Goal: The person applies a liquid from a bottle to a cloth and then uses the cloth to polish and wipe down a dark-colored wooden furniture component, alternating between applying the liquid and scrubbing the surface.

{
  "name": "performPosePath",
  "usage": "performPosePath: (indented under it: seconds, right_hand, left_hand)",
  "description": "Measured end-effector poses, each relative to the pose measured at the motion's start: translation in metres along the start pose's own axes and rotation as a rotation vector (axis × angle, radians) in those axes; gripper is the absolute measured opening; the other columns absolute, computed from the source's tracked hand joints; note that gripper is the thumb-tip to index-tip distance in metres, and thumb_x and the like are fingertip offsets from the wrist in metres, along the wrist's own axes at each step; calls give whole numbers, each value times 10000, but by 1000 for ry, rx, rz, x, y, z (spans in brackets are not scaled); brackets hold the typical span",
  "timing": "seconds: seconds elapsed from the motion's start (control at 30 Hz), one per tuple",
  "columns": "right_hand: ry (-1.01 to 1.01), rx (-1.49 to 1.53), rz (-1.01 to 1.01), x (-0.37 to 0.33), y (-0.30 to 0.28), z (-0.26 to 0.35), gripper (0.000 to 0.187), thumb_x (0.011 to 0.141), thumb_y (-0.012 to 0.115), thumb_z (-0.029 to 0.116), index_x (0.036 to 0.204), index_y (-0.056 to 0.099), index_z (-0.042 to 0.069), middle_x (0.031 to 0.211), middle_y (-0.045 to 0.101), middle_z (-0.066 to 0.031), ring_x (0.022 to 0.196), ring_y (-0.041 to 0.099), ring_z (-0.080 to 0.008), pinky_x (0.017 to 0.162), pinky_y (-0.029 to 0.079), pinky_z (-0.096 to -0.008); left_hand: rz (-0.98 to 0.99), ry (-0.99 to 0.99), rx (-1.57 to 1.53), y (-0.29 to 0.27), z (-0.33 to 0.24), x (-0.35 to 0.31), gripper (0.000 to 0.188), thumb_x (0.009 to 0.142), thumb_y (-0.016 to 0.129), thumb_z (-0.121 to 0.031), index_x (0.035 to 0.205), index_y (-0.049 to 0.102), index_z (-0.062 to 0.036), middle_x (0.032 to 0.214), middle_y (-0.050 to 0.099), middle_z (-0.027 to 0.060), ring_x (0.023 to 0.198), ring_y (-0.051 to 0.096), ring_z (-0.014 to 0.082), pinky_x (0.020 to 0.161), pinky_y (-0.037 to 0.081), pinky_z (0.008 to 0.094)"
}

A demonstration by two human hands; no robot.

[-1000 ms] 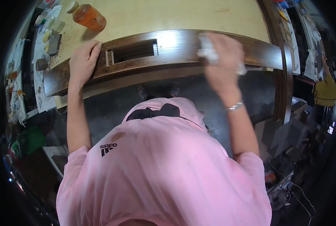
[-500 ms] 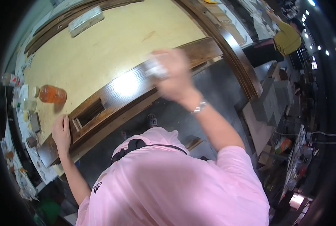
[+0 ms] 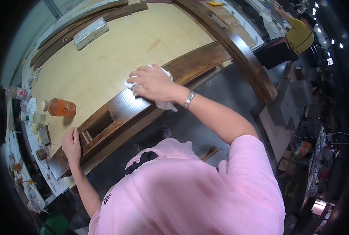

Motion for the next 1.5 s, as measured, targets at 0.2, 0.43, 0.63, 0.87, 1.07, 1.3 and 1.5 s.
performPosePath:
  seconds: [0.2,0.43,0.63,0.87,1.07,1.3,1.5]
  right_hand:
    - [537,462,359,-7,-3,-89,312,817,603,-14,1106,719,10,1074,715,-124,1007,658,-262,896,518,-346]
    - [392,369,412,26,26,-56,279,791,626,-24,1047,731,15,1033,725,-111,958,667,-254,866,520,-337]
    - [359,475,251,6,8,-56,297,804,664,-28,1087,731,30,1075,724,-90,1015,664,-238,885,524,-338]
    - [168,214,163,-6,-16,-50,319,759,674,-16,1064,743,42,1150,715,-98,1082,647,-295,963,495,-381]
    - [368,45,-197,-49,-53,-76,242,775,653,4,998,737,43,1078,716,-95,1057,631,-306,957,470,-412]
    - [268,-47,-289,-30,-46,-78,205,764,639,11,941,734,53,1031,721,-90,1005,624,-306,945,453,-407]
    - [148,201,-178,1,-27,-16,240,779,653,4,1003,731,39,1051,732,-96,1018,658,-283,928,492,-369]
  left_hand:
    - [-12,-33,17,0,5,-2,258,990,559,-247,948,676,-21,843,649,186,829,615,371,774,464,453]
    - [21,-79,8,0,8,-1,256,993,561,-262,944,689,-45,858,659,167,843,615,363,787,462,439]
    - [-14,-100,15,-4,2,2,256,984,577,-280,933,685,-53,880,656,158,873,609,359,790,452,446]
    - [3,-104,32,-1,9,-3,269,976,601,-297,904,689,-53,833,648,155,833,605,367,781,453,452]
    - [1,-110,33,-2,3,-1,283,922,652,-307,1042,695,-55,982,682,157,976,609,366,907,445,439]
    - [211,286,175,11,-74,-12,1163,552,881,-446,1491,357,-2,1444,479,188,1370,414,347,1167,248,563]
    - [162,296,113,28,-111,-2,1046,555,889,-392,1415,446,5,1330,536,189,1242,494,340,1077,345,497]
Point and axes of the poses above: each hand's wrist, its own x-axis towards the middle knuckle, its own y-axis out of the palm, z = x × y, the point moved 8 cm from there along x, towards the middle knuckle
